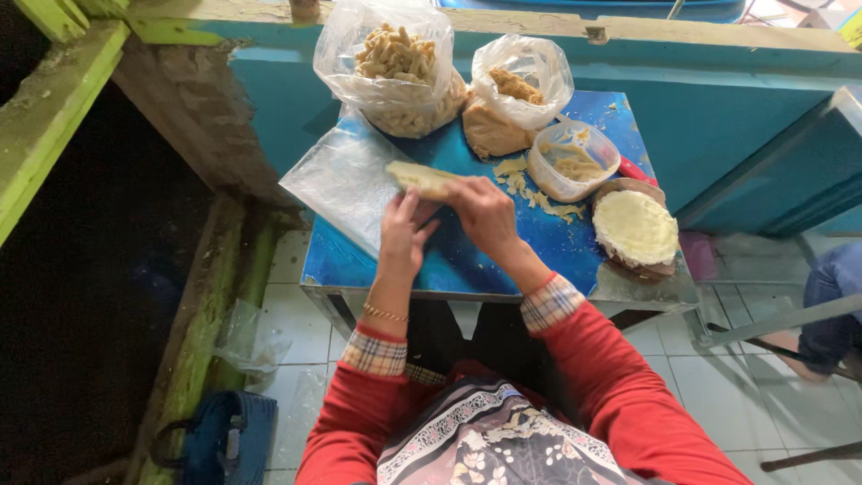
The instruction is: The person sits at a small blue table and stretches thin pieces of dough by hand, pulling each piece wider and thinner, then lays the stretched sheets over a round dough base on a wooden board, building up layered rounds one at a time. Bags of dough pieces, a container of dough, and a knife sit on the table.
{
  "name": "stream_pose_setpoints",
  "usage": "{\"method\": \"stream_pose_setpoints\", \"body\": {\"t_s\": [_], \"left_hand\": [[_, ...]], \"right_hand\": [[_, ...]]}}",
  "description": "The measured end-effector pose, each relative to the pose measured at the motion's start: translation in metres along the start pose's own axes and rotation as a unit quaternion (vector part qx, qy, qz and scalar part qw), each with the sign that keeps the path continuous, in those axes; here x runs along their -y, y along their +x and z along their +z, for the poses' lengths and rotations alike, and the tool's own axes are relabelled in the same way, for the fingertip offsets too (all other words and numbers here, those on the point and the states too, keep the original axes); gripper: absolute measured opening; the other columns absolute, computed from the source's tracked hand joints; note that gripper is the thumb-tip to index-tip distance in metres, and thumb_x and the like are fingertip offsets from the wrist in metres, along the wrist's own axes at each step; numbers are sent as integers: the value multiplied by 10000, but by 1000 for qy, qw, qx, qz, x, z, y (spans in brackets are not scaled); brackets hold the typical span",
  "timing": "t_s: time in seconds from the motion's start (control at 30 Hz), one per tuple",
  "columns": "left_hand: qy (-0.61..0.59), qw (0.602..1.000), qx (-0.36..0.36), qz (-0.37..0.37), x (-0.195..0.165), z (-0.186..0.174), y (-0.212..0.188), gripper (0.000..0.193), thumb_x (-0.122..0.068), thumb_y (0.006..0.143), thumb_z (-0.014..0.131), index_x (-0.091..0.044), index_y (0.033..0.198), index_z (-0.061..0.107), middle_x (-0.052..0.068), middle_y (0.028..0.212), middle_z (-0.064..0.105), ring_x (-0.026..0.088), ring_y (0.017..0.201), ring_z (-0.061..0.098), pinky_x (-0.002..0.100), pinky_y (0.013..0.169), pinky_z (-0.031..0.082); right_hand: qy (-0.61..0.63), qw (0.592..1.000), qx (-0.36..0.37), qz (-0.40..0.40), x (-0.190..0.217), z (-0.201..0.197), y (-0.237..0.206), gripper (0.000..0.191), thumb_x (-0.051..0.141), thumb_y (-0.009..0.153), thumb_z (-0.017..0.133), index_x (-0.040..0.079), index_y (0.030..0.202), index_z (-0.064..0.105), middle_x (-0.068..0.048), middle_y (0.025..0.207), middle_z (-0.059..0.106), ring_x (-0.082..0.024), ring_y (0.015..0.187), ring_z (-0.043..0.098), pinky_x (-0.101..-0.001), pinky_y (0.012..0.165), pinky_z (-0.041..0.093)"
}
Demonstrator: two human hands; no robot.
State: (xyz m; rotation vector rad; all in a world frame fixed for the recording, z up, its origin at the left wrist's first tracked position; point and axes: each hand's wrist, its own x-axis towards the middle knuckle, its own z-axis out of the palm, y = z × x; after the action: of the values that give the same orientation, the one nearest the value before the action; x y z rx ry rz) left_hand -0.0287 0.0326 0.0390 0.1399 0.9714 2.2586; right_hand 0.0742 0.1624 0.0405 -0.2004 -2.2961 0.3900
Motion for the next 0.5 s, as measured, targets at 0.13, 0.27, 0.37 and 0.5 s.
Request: {"method": "stream_pose_setpoints", "body": {"t_s": [0.13, 0.27, 0.37, 0.5], "left_hand": [[14, 987, 142, -67, 20, 4, -9, 405, -190, 982, 561, -22, 1350, 538, 108, 1189, 710, 240, 1073, 702, 412, 899, 598], [58, 979, 162, -107, 48, -18, -45, 333, -108, 982, 580, -67, 1312, 595, 47, 1226, 691, 167, 1090, 684, 351, 888, 576], [41, 977, 189, -87, 67, -25, -54, 291, -13, 932, 641, -24, 1221, 603, 115, 1182, 687, 207, 1051, 705, 374, 885, 598], [94, 973, 208, -35, 75, -33, -53, 239, -11, 928, 682, 7, 1163, 639, 84, 1154, 699, 162, 1015, 701, 330, 881, 598]], "right_hand": [[-27, 996, 27, -80, 10, -45, -44, 221, 103, 901, 708, 88, 1121, 724, -73, 1089, 716, -309, 1005, 687, -382, 862, 557], [319, 921, 62, 217, 14, -70, -76, 178, 134, 933, 736, 89, 1103, 712, -65, 1123, 722, -200, 1022, 699, -318, 896, 561], [241, 948, -12, 206, 27, -62, -88, 231, 138, 849, 817, 61, 1031, 697, -86, 1087, 700, -202, 993, 672, -310, 828, 544], [121, 978, -53, 159, 36, -55, -90, 251, 142, 810, 847, 56, 1004, 712, -93, 1027, 686, -207, 881, 676, -306, 767, 558]]}}
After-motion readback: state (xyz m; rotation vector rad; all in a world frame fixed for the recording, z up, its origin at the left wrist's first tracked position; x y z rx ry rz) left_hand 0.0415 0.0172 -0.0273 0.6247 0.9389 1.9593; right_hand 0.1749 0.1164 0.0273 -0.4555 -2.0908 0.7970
